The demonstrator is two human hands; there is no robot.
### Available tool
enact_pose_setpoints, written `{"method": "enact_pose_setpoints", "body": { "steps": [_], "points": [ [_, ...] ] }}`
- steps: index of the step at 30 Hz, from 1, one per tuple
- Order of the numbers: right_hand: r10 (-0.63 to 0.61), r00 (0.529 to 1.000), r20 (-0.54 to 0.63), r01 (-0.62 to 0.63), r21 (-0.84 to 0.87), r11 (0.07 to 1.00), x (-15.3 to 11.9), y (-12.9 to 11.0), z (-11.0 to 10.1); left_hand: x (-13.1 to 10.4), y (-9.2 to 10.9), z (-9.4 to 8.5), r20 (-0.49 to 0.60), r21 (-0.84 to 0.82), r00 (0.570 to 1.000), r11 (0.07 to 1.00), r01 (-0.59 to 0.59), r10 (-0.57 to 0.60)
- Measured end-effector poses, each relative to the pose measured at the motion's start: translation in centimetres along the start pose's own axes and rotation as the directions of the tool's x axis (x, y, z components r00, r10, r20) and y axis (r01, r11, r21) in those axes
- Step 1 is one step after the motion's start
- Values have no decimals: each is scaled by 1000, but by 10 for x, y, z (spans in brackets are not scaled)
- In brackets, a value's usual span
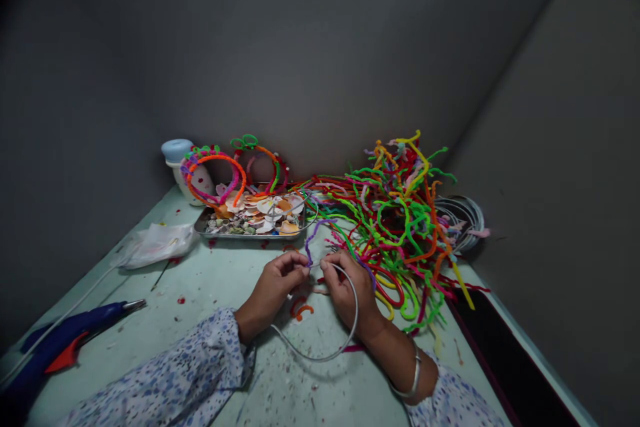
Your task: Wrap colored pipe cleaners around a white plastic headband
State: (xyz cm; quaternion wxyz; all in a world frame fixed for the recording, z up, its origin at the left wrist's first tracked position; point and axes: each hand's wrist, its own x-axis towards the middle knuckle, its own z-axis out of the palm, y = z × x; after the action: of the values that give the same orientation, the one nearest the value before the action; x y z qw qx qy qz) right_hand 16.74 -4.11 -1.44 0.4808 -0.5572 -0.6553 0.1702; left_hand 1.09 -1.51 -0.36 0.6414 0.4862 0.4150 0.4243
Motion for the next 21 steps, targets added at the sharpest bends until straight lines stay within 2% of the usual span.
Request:
{"method": "enact_pose_setpoints", "body": {
  "steps": [9,21],
  "points": [
    [-5,1000,0,5,-2,1000,1,1,0,0,2,1,-18,-39,1000,999,-4,3],
    [11,1000,23,-12,30,999,0,0,-1,1,-1,-1,-35,11,999,1000,-16,16]
  ]
}}
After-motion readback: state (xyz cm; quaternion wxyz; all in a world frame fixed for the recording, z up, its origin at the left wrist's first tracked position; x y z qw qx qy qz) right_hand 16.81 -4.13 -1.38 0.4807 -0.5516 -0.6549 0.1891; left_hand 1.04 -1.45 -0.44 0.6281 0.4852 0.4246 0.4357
